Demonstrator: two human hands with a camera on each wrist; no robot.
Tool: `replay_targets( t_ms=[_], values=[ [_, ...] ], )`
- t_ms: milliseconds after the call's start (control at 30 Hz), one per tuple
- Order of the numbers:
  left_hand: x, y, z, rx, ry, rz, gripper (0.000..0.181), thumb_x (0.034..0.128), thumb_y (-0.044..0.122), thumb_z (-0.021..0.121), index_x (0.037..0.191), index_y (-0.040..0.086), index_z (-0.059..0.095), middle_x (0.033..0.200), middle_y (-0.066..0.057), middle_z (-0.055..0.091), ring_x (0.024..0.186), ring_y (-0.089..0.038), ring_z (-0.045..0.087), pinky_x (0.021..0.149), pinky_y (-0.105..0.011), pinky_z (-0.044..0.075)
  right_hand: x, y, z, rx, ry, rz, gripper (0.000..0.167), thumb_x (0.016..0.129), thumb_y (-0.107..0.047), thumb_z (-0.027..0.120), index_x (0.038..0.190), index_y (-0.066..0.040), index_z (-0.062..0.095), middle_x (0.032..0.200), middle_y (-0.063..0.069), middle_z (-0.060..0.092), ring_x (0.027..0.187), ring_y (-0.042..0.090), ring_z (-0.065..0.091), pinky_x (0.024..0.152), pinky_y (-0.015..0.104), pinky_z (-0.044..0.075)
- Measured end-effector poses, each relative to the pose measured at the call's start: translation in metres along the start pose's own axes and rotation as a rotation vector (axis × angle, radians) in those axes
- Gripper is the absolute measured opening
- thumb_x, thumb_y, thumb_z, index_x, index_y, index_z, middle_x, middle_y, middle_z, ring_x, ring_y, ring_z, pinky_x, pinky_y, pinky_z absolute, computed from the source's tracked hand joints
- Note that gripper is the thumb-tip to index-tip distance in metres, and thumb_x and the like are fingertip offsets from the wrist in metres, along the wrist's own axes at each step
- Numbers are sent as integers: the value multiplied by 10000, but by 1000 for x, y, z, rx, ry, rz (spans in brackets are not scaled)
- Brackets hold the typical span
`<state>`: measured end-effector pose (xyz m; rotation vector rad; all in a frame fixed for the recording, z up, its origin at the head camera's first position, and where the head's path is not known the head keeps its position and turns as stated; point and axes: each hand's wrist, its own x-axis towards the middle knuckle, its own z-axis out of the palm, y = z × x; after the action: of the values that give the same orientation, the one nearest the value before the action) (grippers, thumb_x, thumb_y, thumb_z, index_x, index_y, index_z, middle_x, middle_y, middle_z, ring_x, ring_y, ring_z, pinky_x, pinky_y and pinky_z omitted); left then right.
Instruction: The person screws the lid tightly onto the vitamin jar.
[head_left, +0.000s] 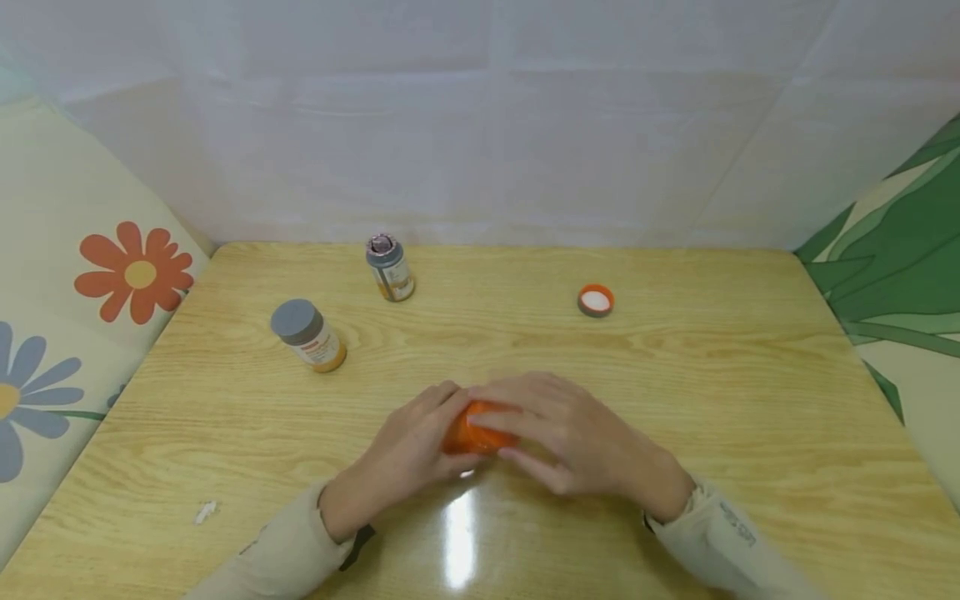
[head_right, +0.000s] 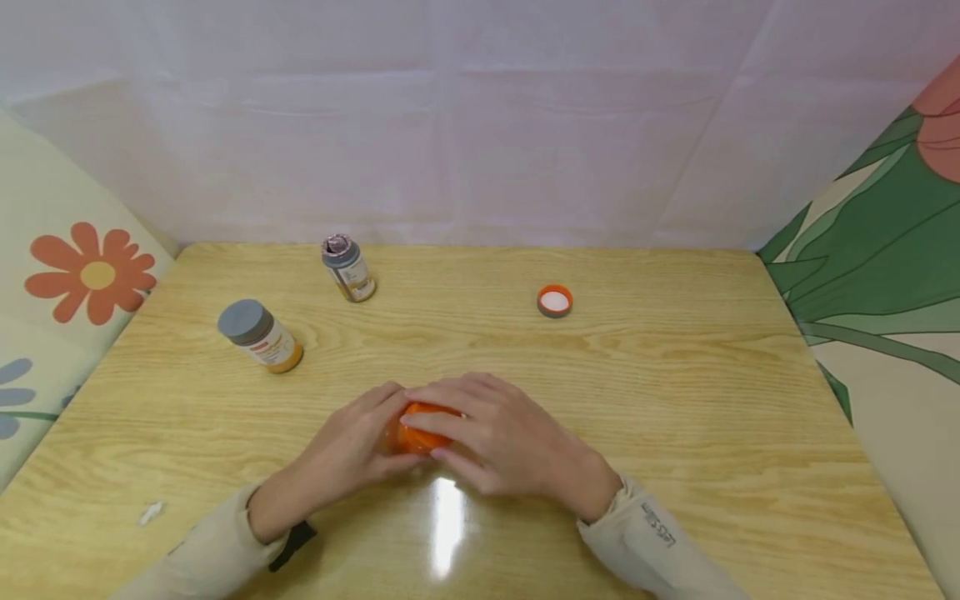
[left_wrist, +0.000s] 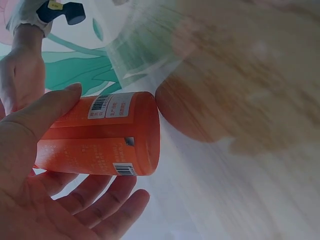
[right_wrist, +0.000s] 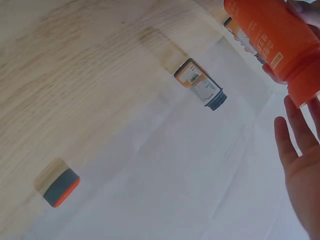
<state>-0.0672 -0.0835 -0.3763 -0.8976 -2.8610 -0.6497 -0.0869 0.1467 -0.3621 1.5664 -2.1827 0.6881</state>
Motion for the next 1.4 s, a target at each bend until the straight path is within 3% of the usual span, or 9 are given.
replay_targets(
  t_ms=[233,367,533,767,1000,1100,1200,1400],
  values=[
    [-2,-2,1,-25,6,30,709,702,374,884,1305,142,593,1083,-9,661,923,-136,627,784,-309,595,1,0,3,8,54,0,386,937,-317,669,1265,-114,659,1313,70,653,1162,195,621,1008,359,510],
    [-4,-5,3,-90,4,66,714,730,309,873,1349,148,556,1181,-31,672,999,-166,667,853,-345,603,1,0,6,31,93,15,417,883,-344,736,1228,-116,676,1228,56,688,1092,176,631,977,341,517],
    [-6,-8,4,-155,-9,92,705,756,262,860,1363,119,532,1276,-65,672,1067,-195,686,902,-355,596,1,0,8,33,109,23,414,865,-348,756,1202,-117,685,1178,52,696,1075,180,631,968,338,524],
    [-8,-12,4,-159,-11,116,668,762,247,853,1341,109,548,1249,-59,689,1036,-173,694,896,-342,597,-1,0,9,32,112,42,399,854,-344,767,1172,-118,689,1154,58,700,1079,193,639,970,352,535],
    [-8,-13,6,-136,15,163,661,763,258,845,1329,86,550,1220,-91,701,1002,-186,708,873,-336,605,1,-1,10,-2,114,161,424,837,-466,758,1056,-114,670,1004,-9,681,936,133,619,852,314,560],
    [-8,-14,5,-140,-3,141,672,772,265,839,1343,74,540,1227,-102,697,1009,-195,707,875,-338,604,0,-2,9,-16,75,208,493,877,-541,684,1127,-117,662,1081,-6,684,1012,146,626,901,337,553],
    [-7,-14,3,-163,-26,115,681,781,261,836,1354,58,530,1226,-107,694,1008,-202,704,878,-346,602,-2,-2,7,-10,41,204,549,899,-556,647,1235,-121,640,1212,34,673,1134,184,618,978,377,536],
    [-5,-14,0,-230,-68,76,707,795,252,827,1403,90,505,1213,-83,698,994,-175,696,860,-316,600,-4,1,5,1,31,61,501,918,-408,679,1315,-112,605,1353,94,615,1218,217,590,1023,379,517]
  ],
)
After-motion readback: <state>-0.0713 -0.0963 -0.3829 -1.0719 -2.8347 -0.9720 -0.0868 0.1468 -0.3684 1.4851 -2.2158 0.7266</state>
